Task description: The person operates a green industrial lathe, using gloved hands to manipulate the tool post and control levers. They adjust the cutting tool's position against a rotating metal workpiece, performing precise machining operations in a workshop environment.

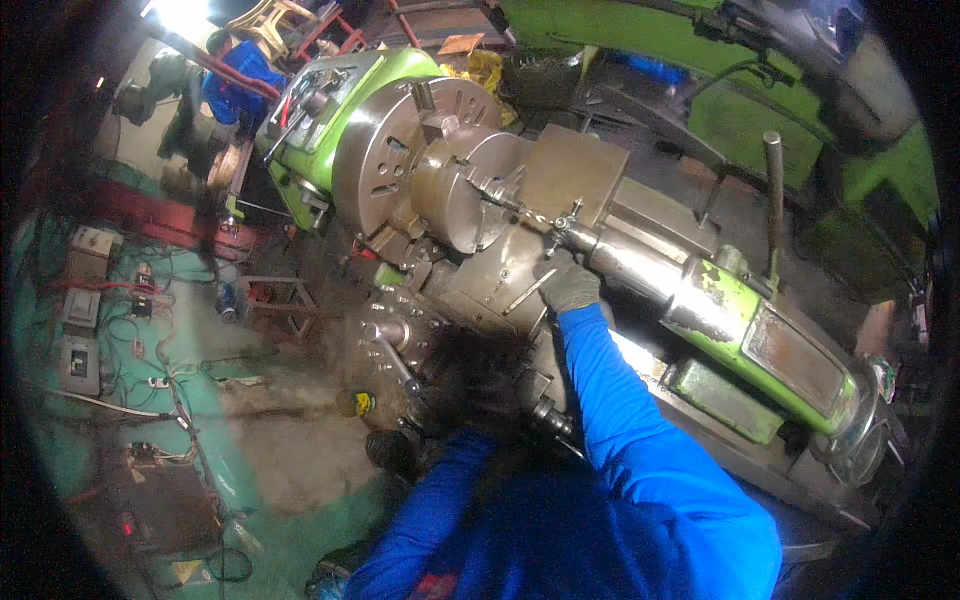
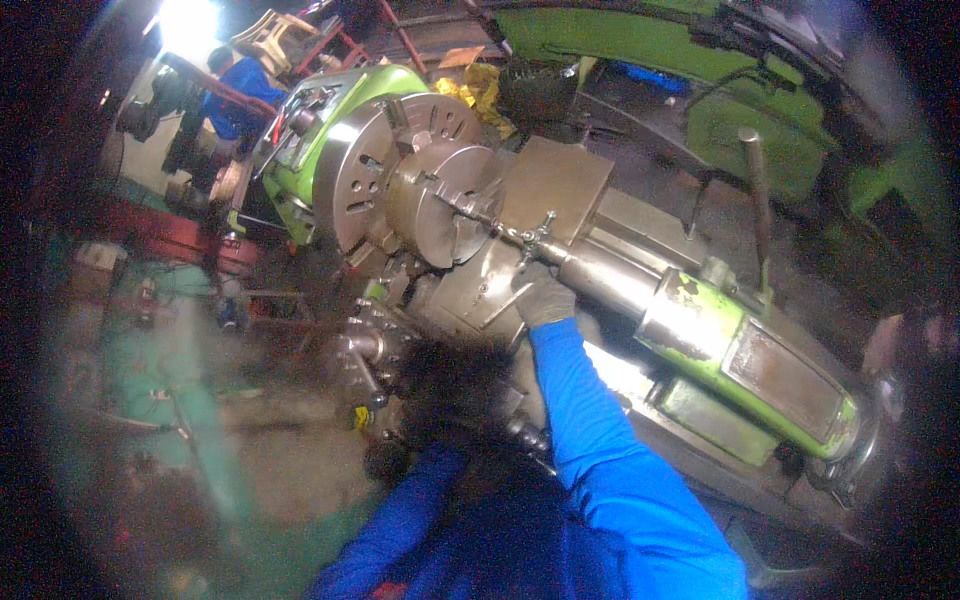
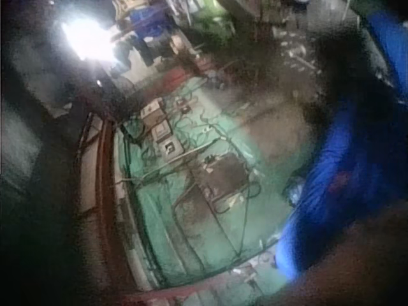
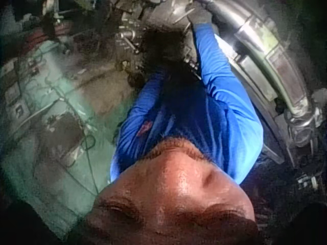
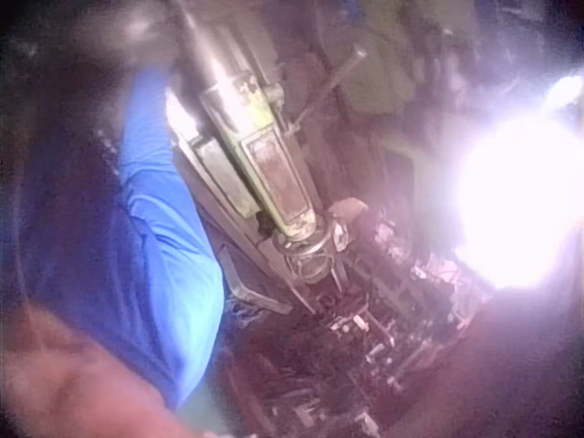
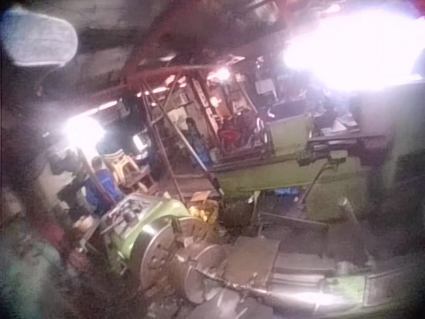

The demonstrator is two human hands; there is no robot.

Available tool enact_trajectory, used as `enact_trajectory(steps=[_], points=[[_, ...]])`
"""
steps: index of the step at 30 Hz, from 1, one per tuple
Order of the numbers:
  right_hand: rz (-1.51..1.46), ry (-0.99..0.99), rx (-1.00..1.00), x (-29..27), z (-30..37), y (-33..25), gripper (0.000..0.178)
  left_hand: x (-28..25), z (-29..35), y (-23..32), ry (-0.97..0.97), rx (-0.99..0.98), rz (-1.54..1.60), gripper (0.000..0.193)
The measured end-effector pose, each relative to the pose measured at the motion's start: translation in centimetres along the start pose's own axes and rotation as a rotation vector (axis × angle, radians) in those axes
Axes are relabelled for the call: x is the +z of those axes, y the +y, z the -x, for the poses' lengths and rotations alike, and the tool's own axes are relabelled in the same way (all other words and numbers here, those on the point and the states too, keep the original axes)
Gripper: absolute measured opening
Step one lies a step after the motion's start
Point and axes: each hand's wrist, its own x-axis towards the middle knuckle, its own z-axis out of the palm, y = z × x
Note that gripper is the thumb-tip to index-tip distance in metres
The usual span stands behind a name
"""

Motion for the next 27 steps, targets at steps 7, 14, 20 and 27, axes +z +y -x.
enact_trajectory(steps=[7,14,20,27], points=[[-0.277,0.118,0.204,4.1,-1.9,0.2,0.044,0.0,-0.1,0.0,-0.027,0.003,0.003,0.038],[-0.32,0.184,0.236,4.9,-2.3,0.0,0.041,0.6,-0.7,-0.2,-0.031,-0.001,0.009,0.037],[-0.327,0.417,0.12,8.8,-4.9,1.4,0.04,0.6,-1.1,-0.2,-0.039,0.009,0.007,0.037],[-0.342,0.32,0.203,6.7,-4.4,1.2,0.042,0.4,-0.4,-0.5,-0.037,-0.005,0.009,0.036]])
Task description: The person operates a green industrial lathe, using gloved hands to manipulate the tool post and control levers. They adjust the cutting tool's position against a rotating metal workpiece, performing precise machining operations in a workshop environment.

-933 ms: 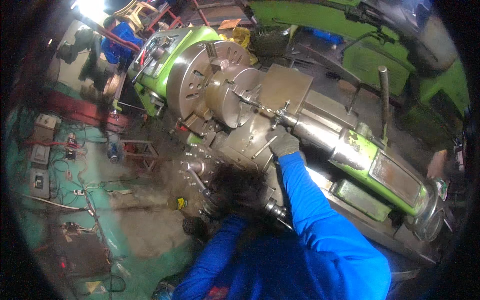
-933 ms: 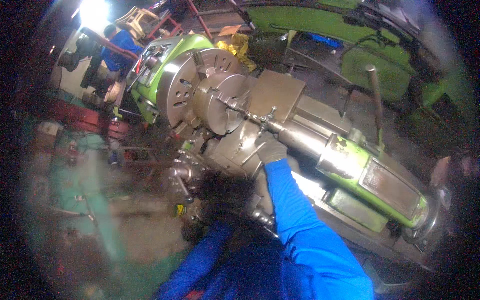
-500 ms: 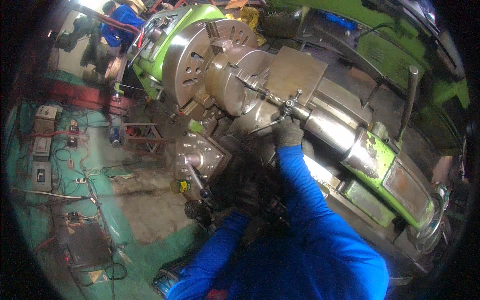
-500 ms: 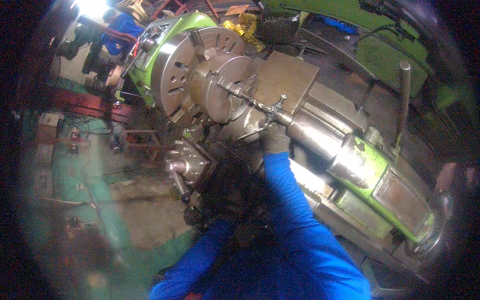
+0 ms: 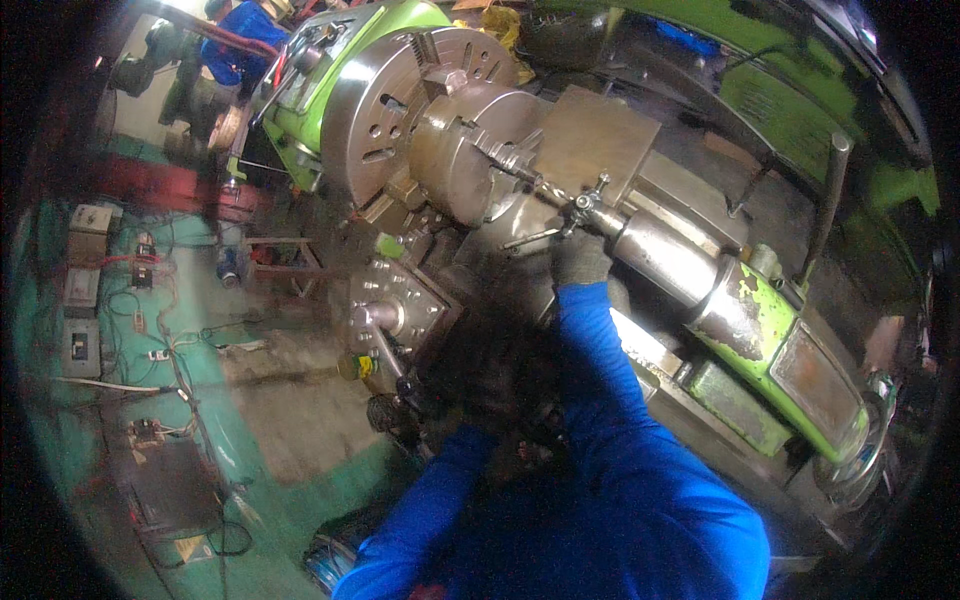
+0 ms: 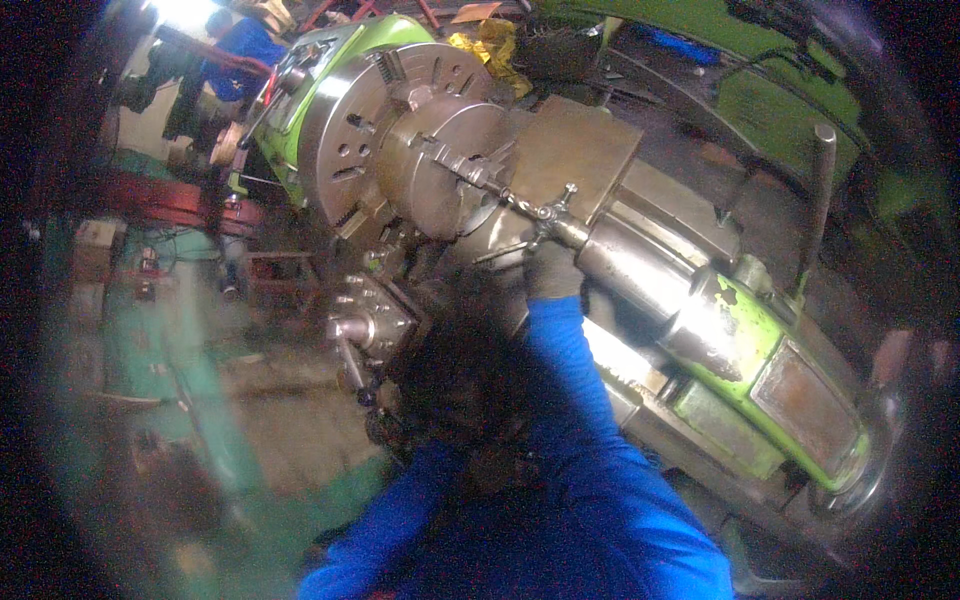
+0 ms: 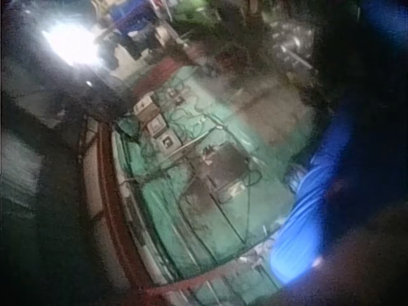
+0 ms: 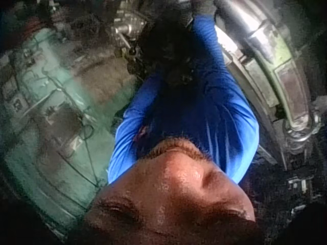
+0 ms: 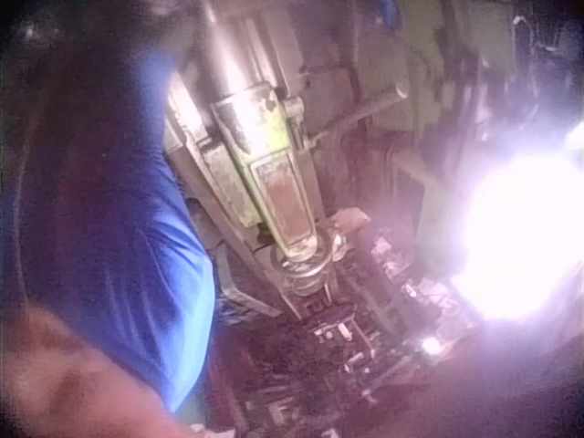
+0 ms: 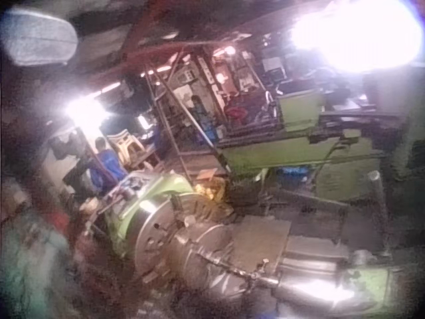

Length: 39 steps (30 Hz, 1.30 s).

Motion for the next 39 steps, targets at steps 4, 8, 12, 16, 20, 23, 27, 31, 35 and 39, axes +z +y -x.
enact_trajectory(steps=[4,8,12,16,20,23,27,31,35,39], points=[[0.024,-0.032,-0.036,0.1,0.2,0.8,0.038,-0.1,0.1,0.0,0.002,0.002,0.0,0.036],[0.295,-0.265,-0.161,-1.6,0.8,0.6,0.037,0.0,0.4,0.0,0.01,-0.002,-0.001,0.036],[0.52,-0.429,-0.374,-1.6,0.0,2.9,0.037,-0.3,0.4,0.1,0.019,0.005,0.0,0.035],[0.062,-0.129,-0.514,2.2,-1.6,7.0,0.033,-0.8,0.1,0.0,0.016,0.017,-0.007,0.035],[0.114,-0.297,-0.378,0.2,-2.2,5.4,0.04,-0.6,0.3,0.1,0.022,0.002,-0.004,0.035],[0.163,-0.306,-0.39,3.1,-2.6,8.1,0.041,-0.8,0.1,0.0,0.02,0.017,-0.007,0.034],[0.394,-0.516,-0.27,2.6,-2.9,5.7,0.04,-0.7,0.8,-0.1,0.021,-0.002,-0.006,0.034],[0.231,-0.254,-0.328,2.5,-2.7,7.1,0.042,-0.5,1.0,-0.3,0.04,-0.011,0.008,0.034],[0.249,-0.372,-0.179,5.9,-4.4,10.0,0.045,-0.9,0.4,-0.6,0.045,0.012,0.005,0.033],[0.484,-0.586,-0.261,3.5,-4.6,7.8,0.047,-1.1,0.4,-0.8,0.115,0.053,-0.026,0.029]])
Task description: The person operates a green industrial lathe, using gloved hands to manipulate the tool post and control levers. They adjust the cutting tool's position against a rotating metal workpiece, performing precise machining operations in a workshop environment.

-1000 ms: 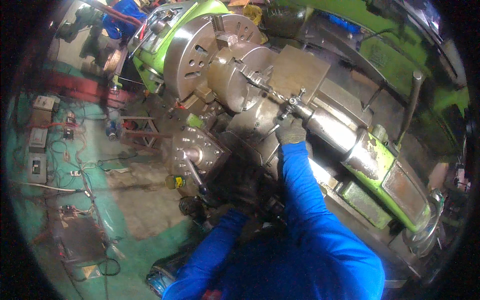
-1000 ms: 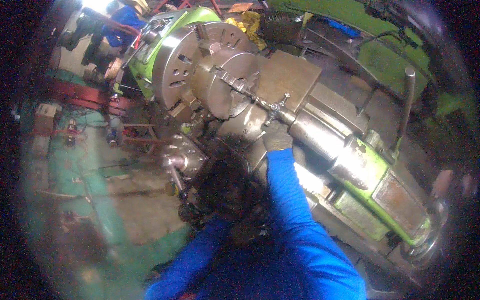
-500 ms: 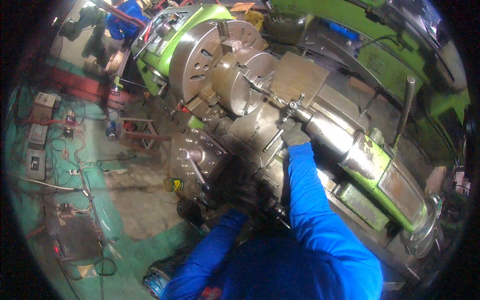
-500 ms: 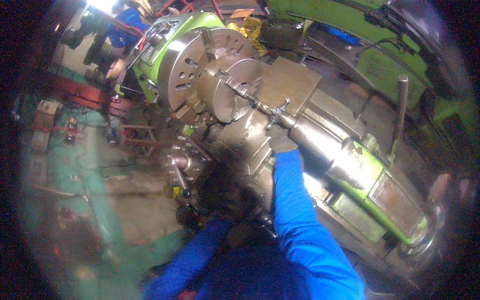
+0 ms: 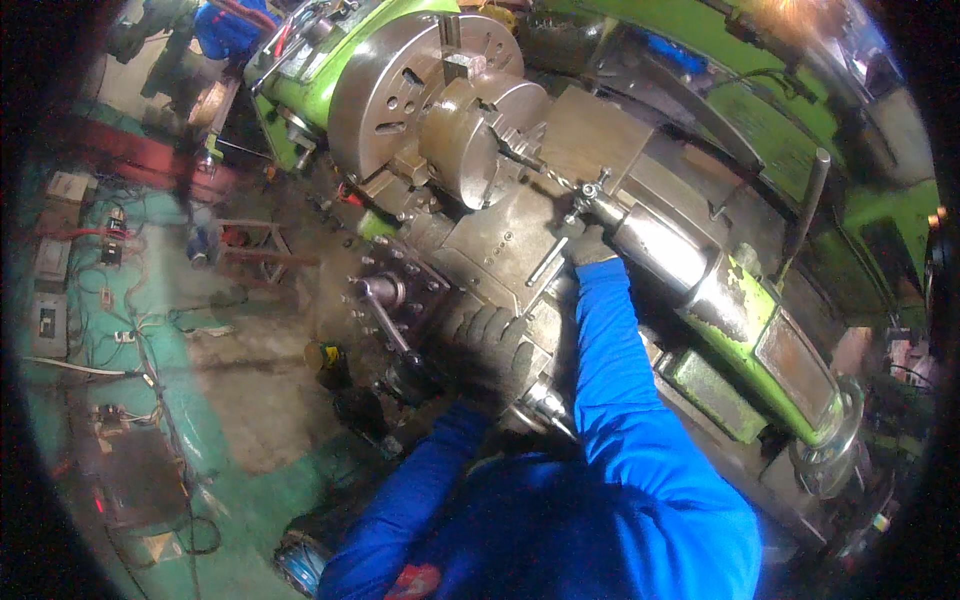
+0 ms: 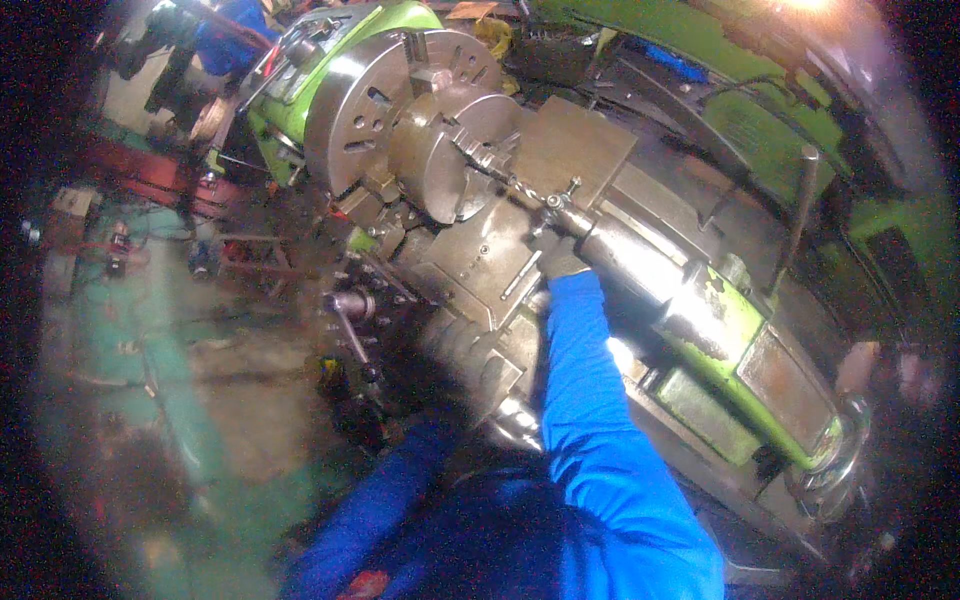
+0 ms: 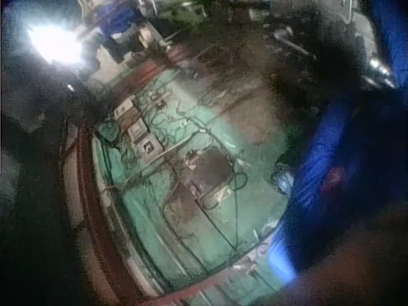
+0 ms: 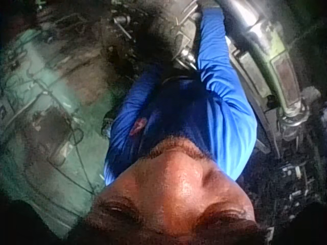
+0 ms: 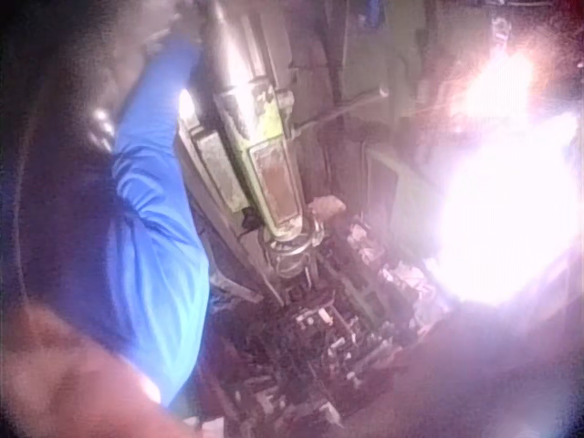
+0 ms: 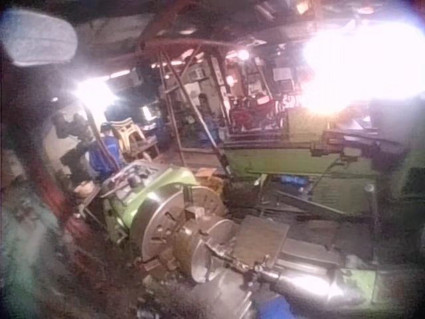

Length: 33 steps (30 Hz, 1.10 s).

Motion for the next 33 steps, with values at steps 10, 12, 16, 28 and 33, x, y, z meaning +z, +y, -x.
enact_trajectory(steps=[10,12,16,28,33], points=[[-0.142,0.216,0.076,0.9,1.0,0.3,0.056,1.3,0.9,0.0,-0.034,-0.142,0.091,0.037],[-0.051,0.111,0.191,-6.5,7.1,-6.1,0.058,1.8,1.7,0.2,-0.015,-0.167,0.066,0.037],[-2.747,0.09,0.17,-2.4,5.9,-5.6,0.042,0.9,0.8,-0.1,-0.044,-0.121,0.07,0.037],[-2.57,0.322,0.314,-3.4,6.6,-9.8,0.033,1.4,1.0,-0.1,-0.06,-0.143,0.037,0.035],[-2.606,0.162,0.278,-3.4,6.9,-9.0,0.032,3.0,-1.5,-1.4,-0.029,-0.179,0.04,0.036]])
